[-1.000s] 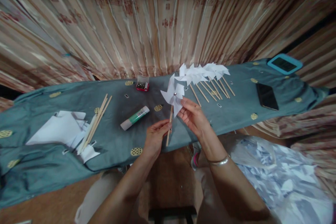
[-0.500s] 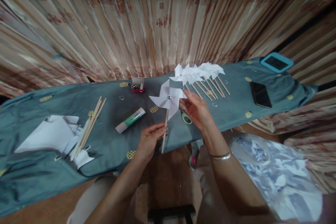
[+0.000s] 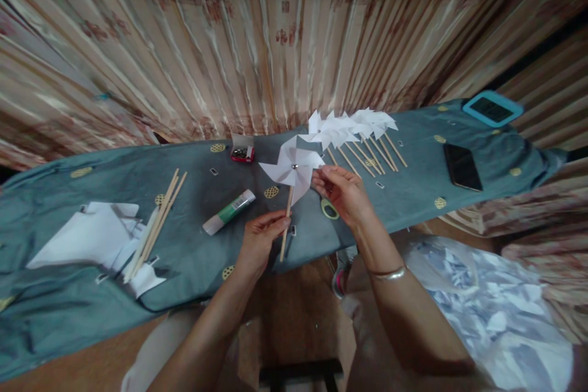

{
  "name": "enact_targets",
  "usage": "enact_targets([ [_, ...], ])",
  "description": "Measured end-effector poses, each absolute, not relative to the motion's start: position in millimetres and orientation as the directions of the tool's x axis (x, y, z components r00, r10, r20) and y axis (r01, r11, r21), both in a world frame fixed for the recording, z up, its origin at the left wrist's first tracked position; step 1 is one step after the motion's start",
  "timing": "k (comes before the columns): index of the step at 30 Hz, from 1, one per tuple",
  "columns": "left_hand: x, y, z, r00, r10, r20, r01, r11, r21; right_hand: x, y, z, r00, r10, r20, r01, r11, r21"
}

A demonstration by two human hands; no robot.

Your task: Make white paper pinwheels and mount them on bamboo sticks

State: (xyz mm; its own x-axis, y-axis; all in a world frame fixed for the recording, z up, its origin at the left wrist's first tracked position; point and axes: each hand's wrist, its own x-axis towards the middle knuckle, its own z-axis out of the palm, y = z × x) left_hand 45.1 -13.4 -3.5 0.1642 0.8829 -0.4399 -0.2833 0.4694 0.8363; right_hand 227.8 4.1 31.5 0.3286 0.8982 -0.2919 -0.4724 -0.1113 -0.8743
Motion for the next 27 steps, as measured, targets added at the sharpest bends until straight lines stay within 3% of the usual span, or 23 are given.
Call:
enact_targets([
  [8,44.9,-9.9,-9.8,0.170,0.879,-0.446,-0.268,0.477,0.837,225.6,5.2,32.6,0.160,0.924,-0.348,-0.465,-0.240,-0.852],
  [14,48.4,-6.6,-9.2,0.158,0.887,-0.434,-0.277,0.461,0.843,222.5,8.8,31.7,0.142,0.918,-0.370,-0.497,-0.257,-0.829],
  [23,46.9,2.6,-8.5,0.168,0.885,-0.435,-0.260,0.466,0.846,225.3,17.8,27.8,0.102,0.921,-0.376,-0.400,-0.308,-0.863],
  [27,45.1,5.2,-5.1,0.198,0.866,-0.459,-0.229,0.497,0.837,238.2,24.8,30.3,0.147,0.924,-0.353,-0.428,-0.262,-0.865],
])
